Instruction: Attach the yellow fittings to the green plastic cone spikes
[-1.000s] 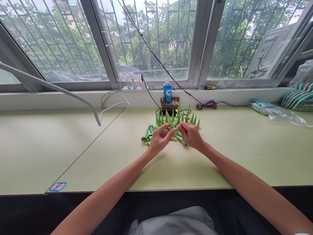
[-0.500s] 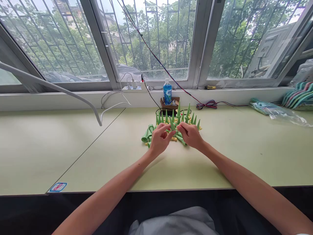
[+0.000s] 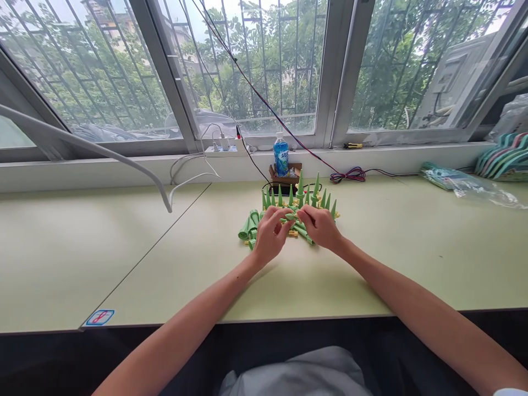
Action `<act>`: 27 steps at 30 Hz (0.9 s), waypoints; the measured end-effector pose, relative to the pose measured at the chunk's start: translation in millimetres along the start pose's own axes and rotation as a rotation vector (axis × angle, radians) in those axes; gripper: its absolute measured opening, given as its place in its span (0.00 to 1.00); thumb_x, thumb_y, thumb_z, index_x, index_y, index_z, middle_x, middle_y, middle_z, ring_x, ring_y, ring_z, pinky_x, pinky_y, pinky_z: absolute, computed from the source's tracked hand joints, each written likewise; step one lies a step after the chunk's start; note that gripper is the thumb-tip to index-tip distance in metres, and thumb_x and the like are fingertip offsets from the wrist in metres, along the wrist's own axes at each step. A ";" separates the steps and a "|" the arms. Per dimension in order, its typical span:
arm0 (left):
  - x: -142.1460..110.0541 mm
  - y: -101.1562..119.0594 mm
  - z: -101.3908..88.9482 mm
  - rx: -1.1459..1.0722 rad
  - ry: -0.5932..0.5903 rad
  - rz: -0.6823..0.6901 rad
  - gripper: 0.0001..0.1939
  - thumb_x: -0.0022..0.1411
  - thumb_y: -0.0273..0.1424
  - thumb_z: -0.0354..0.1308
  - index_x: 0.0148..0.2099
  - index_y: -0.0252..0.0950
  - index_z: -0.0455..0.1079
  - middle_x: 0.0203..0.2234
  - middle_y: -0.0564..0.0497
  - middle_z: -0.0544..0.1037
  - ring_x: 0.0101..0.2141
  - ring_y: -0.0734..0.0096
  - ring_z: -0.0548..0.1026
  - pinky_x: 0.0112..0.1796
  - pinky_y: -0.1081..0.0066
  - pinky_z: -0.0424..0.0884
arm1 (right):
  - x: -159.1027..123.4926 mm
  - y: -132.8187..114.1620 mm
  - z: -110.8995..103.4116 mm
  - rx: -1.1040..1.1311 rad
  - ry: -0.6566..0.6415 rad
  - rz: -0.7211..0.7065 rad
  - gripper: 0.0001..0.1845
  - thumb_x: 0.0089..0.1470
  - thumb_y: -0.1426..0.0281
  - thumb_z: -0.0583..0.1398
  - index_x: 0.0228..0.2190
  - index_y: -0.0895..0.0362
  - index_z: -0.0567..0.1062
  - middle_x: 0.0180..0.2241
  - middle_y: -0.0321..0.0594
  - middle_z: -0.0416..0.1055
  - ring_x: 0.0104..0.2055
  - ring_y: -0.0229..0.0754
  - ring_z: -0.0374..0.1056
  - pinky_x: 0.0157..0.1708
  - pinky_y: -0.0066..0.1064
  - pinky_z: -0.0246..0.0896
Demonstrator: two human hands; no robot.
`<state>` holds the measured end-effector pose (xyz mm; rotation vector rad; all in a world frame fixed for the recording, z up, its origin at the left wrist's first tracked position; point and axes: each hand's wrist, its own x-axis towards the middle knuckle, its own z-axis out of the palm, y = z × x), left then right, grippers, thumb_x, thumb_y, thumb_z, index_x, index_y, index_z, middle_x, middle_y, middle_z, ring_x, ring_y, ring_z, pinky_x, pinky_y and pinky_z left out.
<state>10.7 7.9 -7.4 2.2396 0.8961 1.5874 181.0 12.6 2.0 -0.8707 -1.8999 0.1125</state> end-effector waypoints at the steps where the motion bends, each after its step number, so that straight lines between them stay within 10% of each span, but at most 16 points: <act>1: 0.3 1.1 1.1 -0.031 -0.003 -0.056 0.10 0.63 0.35 0.57 0.46 0.39 0.67 0.36 0.52 0.67 0.18 0.87 0.63 0.19 0.79 0.61 | 0.1 -0.1 0.2 -0.004 0.014 0.000 0.20 0.64 0.62 0.49 0.21 0.55 0.60 0.15 0.29 0.53 0.17 0.32 0.47 0.20 0.26 0.46; 12: 7.9 12.5 -0.3 -0.536 -0.148 -0.592 0.29 0.64 0.54 0.42 0.28 0.33 0.63 0.15 0.55 0.66 0.09 0.82 0.59 0.11 0.78 0.51 | 0.2 -2.1 -1.4 0.006 0.086 -0.006 0.16 0.65 0.65 0.49 0.25 0.56 0.63 0.18 0.30 0.54 0.19 0.33 0.49 0.22 0.24 0.47; 27: 5.1 12.4 -2.3 -0.609 -0.255 -0.619 0.24 0.62 0.50 0.51 0.29 0.33 0.64 0.17 0.56 0.67 0.11 0.84 0.60 0.14 0.77 0.52 | -3.5 -1.7 2.0 0.083 0.002 0.037 0.16 0.64 0.64 0.49 0.24 0.55 0.61 0.18 0.30 0.55 0.20 0.33 0.48 0.22 0.25 0.47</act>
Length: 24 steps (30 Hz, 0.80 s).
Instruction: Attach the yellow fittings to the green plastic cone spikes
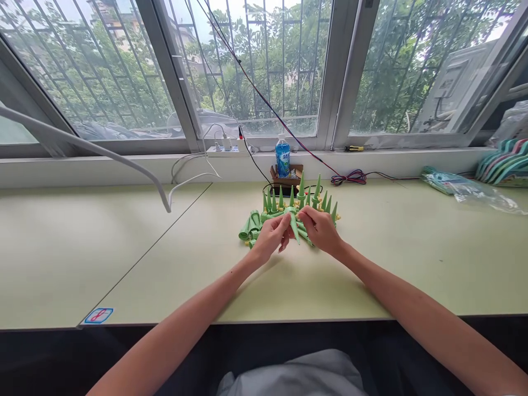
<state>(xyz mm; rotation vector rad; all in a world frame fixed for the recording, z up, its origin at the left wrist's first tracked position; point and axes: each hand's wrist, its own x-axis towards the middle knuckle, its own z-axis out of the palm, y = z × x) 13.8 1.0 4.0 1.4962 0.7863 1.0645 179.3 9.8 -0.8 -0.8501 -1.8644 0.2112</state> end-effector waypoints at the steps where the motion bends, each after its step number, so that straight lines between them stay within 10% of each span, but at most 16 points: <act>1: -0.1 0.0 0.0 0.001 -0.003 0.004 0.23 0.62 0.50 0.52 0.29 0.33 0.63 0.16 0.57 0.66 0.12 0.83 0.60 0.14 0.77 0.52 | -0.1 -0.1 0.0 0.003 -0.004 0.007 0.17 0.64 0.64 0.49 0.24 0.55 0.61 0.18 0.30 0.55 0.20 0.33 0.48 0.22 0.25 0.47; 24: 1.0 -13.1 -0.5 0.360 0.137 0.326 0.12 0.61 0.39 0.57 0.36 0.35 0.67 0.25 0.55 0.67 0.17 0.84 0.59 0.17 0.78 0.55 | -0.5 -3.8 4.7 0.115 -0.053 0.208 0.23 0.64 0.56 0.45 0.21 0.54 0.57 0.18 0.32 0.55 0.20 0.34 0.51 0.21 0.29 0.46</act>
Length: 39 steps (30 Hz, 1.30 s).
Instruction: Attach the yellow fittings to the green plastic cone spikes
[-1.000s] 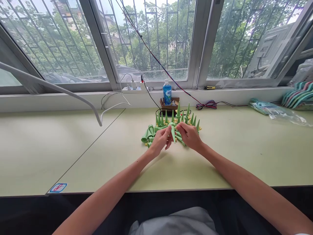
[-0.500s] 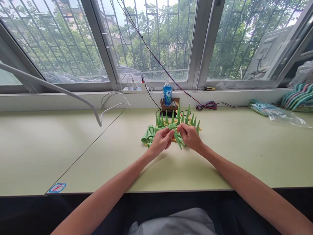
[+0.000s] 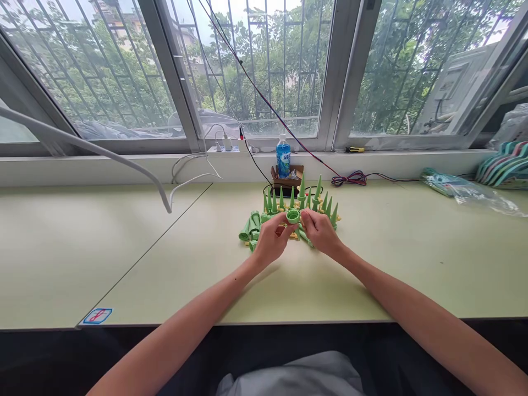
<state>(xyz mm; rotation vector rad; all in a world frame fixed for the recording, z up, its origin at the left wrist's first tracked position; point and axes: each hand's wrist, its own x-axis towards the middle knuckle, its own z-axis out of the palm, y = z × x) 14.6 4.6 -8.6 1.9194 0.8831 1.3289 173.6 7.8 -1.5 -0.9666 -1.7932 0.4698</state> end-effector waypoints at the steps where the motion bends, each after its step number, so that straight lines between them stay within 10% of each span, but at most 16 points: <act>1: -0.2 0.4 0.0 0.013 0.006 0.005 0.11 0.61 0.39 0.57 0.36 0.35 0.67 0.24 0.55 0.67 0.17 0.84 0.58 0.17 0.78 0.54 | -0.2 0.0 0.5 0.016 -0.002 0.011 0.23 0.64 0.56 0.45 0.21 0.54 0.57 0.17 0.32 0.55 0.19 0.34 0.51 0.21 0.29 0.46; 39: 6.8 3.1 -8.1 -0.532 -0.240 -0.461 0.22 0.57 0.48 0.60 0.26 0.33 0.63 0.09 0.58 0.60 0.11 0.85 0.53 0.16 0.76 0.45 | -2.2 8.5 6.9 -0.161 0.045 -0.083 0.21 0.65 0.58 0.45 0.22 0.54 0.53 0.17 0.30 0.51 0.19 0.34 0.46 0.21 0.29 0.43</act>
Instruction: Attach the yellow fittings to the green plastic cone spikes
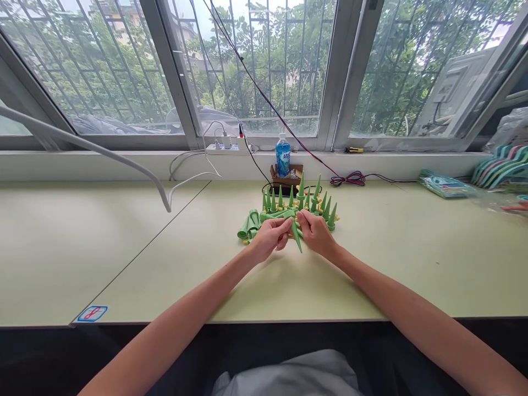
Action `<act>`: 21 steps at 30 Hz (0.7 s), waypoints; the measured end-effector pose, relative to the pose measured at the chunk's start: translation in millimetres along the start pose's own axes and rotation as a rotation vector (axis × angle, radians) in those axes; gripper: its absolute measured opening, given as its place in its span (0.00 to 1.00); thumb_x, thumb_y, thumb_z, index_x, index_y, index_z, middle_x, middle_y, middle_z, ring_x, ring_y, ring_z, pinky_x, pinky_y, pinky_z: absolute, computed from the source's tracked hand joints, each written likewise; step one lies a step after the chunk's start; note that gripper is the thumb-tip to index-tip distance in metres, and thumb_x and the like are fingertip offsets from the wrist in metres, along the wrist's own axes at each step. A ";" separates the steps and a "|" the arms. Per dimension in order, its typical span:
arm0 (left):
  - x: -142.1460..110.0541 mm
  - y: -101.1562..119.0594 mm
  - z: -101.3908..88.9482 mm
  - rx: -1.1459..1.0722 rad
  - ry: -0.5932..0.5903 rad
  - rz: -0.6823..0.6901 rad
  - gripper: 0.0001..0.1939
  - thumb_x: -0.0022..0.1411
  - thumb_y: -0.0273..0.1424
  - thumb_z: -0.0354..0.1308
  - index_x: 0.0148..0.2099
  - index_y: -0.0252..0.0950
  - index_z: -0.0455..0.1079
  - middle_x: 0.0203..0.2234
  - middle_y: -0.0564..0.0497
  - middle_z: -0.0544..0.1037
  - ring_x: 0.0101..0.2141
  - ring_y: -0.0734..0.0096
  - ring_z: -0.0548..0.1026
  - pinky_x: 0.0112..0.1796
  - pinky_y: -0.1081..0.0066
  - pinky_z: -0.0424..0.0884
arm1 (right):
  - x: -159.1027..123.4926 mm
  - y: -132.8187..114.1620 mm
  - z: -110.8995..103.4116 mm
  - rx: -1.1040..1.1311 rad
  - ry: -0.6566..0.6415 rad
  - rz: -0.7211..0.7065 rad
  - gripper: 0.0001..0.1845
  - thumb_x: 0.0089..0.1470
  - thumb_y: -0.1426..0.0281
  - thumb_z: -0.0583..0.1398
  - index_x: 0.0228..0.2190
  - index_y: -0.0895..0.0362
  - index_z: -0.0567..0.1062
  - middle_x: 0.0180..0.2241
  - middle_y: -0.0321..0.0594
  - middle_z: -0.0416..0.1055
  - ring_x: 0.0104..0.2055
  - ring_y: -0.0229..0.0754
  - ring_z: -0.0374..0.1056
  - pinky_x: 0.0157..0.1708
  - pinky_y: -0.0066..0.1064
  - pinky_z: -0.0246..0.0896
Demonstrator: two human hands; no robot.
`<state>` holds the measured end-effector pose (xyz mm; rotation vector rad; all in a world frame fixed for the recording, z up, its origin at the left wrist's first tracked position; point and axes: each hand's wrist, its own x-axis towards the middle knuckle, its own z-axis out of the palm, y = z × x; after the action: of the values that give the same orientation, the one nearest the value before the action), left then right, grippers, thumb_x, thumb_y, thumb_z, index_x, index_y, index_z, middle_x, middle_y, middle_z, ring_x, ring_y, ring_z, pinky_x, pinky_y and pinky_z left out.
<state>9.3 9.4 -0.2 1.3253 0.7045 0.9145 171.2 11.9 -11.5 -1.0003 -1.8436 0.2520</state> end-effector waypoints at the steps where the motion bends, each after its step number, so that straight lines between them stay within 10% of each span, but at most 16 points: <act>1: 0.2 -0.3 0.1 0.007 0.001 0.001 0.22 0.57 0.48 0.59 0.27 0.33 0.64 0.10 0.57 0.61 0.11 0.84 0.53 0.16 0.76 0.46 | 0.3 0.1 0.0 0.003 0.001 0.003 0.21 0.65 0.58 0.45 0.22 0.54 0.53 0.17 0.30 0.52 0.19 0.34 0.47 0.21 0.29 0.44; 13: -1.3 2.7 7.1 -0.032 0.148 -0.004 0.29 0.53 0.44 0.64 0.51 0.37 0.60 0.13 0.61 0.66 0.11 0.82 0.57 0.14 0.78 0.51 | 3.7 0.3 -3.8 -0.007 -0.047 -0.032 0.24 0.64 0.57 0.47 0.20 0.54 0.52 0.16 0.29 0.49 0.19 0.33 0.44 0.21 0.28 0.43; 21: -1.4 3.8 6.5 -0.013 0.019 -0.032 0.20 0.56 0.45 0.61 0.44 0.36 0.67 0.21 0.55 0.71 0.13 0.84 0.60 0.14 0.79 0.51 | 3.1 -3.5 -5.2 0.017 -0.080 -0.050 0.25 0.64 0.55 0.48 0.19 0.55 0.53 0.16 0.29 0.51 0.19 0.33 0.46 0.21 0.27 0.43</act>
<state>13.7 5.0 4.3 1.2919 0.7315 0.9060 173.2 10.6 -5.0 -0.9427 -1.9332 0.2809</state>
